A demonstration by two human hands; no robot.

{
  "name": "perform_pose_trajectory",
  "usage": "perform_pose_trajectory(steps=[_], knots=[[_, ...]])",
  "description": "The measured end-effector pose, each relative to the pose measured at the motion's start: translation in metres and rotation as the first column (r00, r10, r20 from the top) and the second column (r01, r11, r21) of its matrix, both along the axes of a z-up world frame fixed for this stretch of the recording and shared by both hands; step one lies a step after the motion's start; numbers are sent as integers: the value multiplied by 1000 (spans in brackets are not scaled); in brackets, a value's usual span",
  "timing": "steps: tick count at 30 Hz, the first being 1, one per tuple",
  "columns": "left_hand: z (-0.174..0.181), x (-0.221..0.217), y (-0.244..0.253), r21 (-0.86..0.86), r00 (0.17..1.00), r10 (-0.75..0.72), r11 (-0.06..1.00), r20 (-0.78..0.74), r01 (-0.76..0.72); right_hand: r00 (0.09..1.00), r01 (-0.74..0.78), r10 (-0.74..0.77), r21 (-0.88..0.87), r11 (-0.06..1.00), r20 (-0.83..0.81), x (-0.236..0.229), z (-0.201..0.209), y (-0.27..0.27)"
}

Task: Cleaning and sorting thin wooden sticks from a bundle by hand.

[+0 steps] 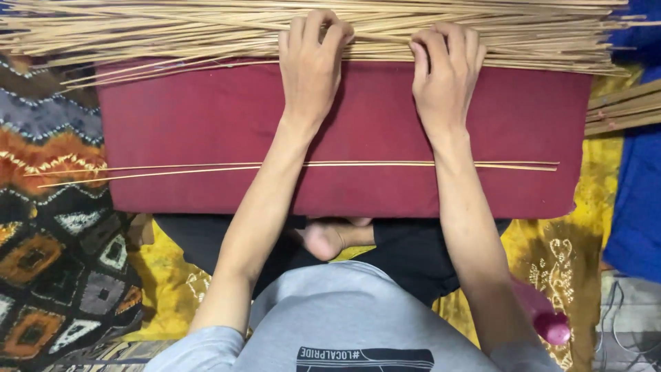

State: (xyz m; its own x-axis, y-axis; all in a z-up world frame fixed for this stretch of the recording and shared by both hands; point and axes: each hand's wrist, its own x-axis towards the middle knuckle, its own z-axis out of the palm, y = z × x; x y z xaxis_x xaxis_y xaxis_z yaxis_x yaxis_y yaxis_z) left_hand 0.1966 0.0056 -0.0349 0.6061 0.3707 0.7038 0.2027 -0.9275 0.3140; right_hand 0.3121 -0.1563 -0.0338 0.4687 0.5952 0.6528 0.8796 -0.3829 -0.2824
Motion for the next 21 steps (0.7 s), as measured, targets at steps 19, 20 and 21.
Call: perform_pose_trajectory(steps=[19,20,21], knots=[[20,-13,-5,227,990,-107,970,92,84,983,-183,175,200,963,58,-14,30,-9],[23,-14,-3,198,989,-109,976,100,88,982,-190,182,171,967,60,-13,33,-12],[25,-15,0,169,988,-111,981,107,92,980,-196,189,142,970,62,-12,36,-14]])
